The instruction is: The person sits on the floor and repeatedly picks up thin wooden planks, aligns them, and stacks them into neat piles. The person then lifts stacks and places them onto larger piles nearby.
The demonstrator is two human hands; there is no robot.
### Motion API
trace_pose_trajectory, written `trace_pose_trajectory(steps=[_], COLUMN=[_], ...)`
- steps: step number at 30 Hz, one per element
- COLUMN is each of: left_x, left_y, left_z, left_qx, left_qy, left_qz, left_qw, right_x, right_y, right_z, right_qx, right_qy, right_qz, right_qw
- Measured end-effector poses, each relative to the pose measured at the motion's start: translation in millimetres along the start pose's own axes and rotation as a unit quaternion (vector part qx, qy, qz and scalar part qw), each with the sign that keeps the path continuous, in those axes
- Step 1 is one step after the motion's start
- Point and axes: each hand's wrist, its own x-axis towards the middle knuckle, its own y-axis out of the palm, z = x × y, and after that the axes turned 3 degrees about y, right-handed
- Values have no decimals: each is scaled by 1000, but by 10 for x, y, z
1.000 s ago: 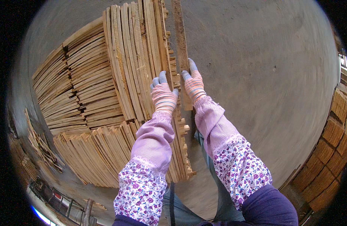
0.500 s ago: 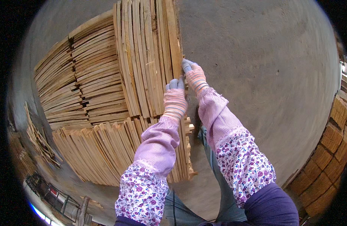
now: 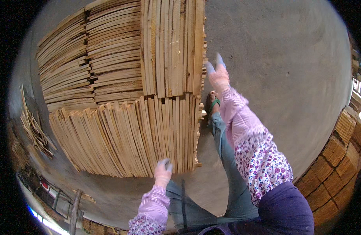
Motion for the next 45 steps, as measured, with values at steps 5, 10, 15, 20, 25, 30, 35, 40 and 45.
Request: trace_pose_trajectory(steps=[5, 10, 15, 20, 25, 30, 35, 40, 45], left_x=[-1115, -1430, -1682, -2427, -2529, -1614, -1126, -1125, -1179], left_y=[14, -84, -476, -551, -90, 341, 788, 1368, 1634], left_z=[1008, 1639, 2288, 3307, 3492, 2294, 1636, 1808, 1859], left_qx=[5, -83, -163, -152, -105, -156, -130, -118, -127], left_qy=[-149, -96, -35, -81, -187, -44, -11, -110, -165], left_qz=[66, 12, -68, -97, -46, 22, 55, 75, 107], left_qw=[987, 992, 984, 980, 976, 986, 990, 984, 972], right_x=[-1584, -2900, -3320, -3186, -3159, -3034, -2963, -3096, -3098], right_y=[127, 575, 838, 806, 1020, 851, 812, 872, 866], right_z=[-1146, -1761, -1558, -1987, -2004, -2095, -2156, -2175, -2184], right_qx=[61, 89, 34, 75, -27, -41, 11, 94, -51], right_qy=[141, 231, 148, 125, 81, 99, 126, 109, 100], right_qz=[50, 113, 125, 161, 200, 248, 300, 213, 186], right_qw=[987, 962, 980, 976, 976, 963, 946, 966, 976])
